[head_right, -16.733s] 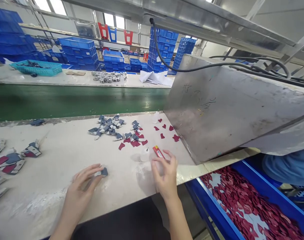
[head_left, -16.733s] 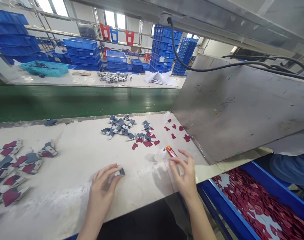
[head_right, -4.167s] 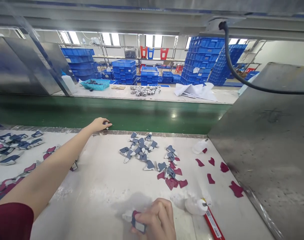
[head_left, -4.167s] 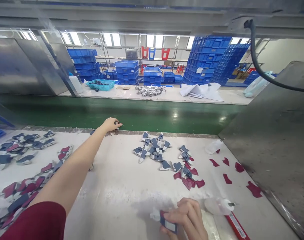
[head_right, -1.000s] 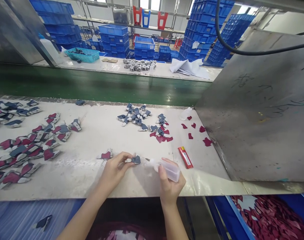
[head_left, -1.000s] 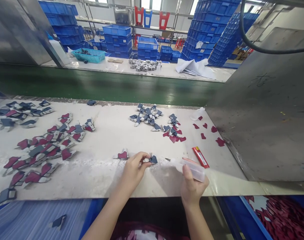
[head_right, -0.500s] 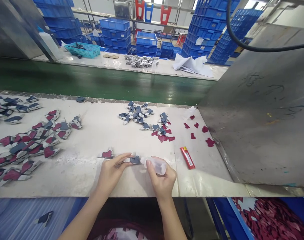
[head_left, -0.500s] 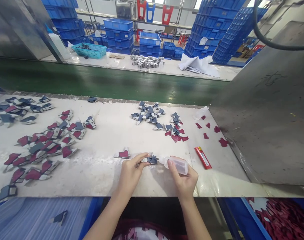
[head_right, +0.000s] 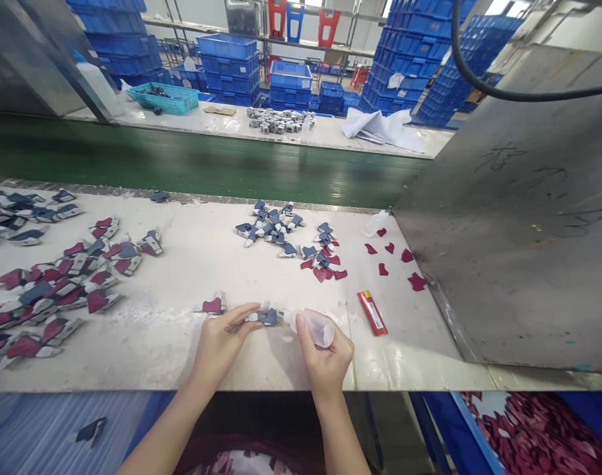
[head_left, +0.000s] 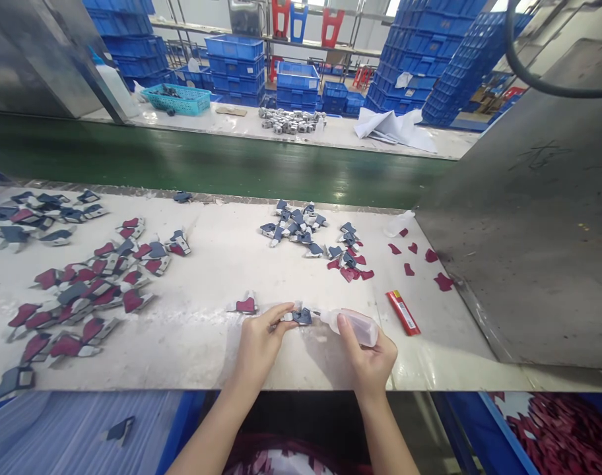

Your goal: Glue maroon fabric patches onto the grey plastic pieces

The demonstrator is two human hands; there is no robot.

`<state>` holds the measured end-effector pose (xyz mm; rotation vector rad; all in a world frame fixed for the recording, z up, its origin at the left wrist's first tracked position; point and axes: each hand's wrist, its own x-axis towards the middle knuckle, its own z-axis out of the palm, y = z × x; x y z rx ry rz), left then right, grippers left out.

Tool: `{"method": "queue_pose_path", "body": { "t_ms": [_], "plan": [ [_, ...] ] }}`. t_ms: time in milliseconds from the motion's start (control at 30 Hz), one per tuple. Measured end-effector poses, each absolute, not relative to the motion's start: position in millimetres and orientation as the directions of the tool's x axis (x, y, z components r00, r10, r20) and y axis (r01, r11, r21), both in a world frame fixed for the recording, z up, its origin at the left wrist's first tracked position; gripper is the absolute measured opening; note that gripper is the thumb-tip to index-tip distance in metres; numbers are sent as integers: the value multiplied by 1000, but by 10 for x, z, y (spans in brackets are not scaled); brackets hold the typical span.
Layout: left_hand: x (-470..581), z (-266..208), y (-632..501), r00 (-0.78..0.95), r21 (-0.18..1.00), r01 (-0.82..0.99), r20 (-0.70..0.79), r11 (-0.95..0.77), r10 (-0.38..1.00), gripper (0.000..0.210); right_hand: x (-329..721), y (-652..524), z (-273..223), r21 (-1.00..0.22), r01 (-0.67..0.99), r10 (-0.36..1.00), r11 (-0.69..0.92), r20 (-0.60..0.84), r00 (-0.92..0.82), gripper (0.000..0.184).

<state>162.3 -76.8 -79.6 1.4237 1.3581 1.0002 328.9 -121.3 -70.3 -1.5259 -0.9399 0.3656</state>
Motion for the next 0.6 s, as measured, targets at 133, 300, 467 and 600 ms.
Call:
{"method": "queue_pose_path", "body": {
  "t_ms": [133,300,467,600],
  "plan": [
    [1623,-811,-770,66,963,270,-18,0,998,26,3274,-1240,-689,-936,337,718,107,307,624,24],
    [1624,-829,-770,60,955,297,-13,-5,998,26,3277,-1279,-686,-939,331,708,98,300,640,24],
    [1615,-847,-769,60,957,288,-31,12,998,27,3278,-1293,-680,-958,270,691,98,260,674,26],
    [1614,-839,-767,60,964,264,-44,26,997,27,3185,-1276,-620,-970,219,698,102,226,679,26]
  ]
}}
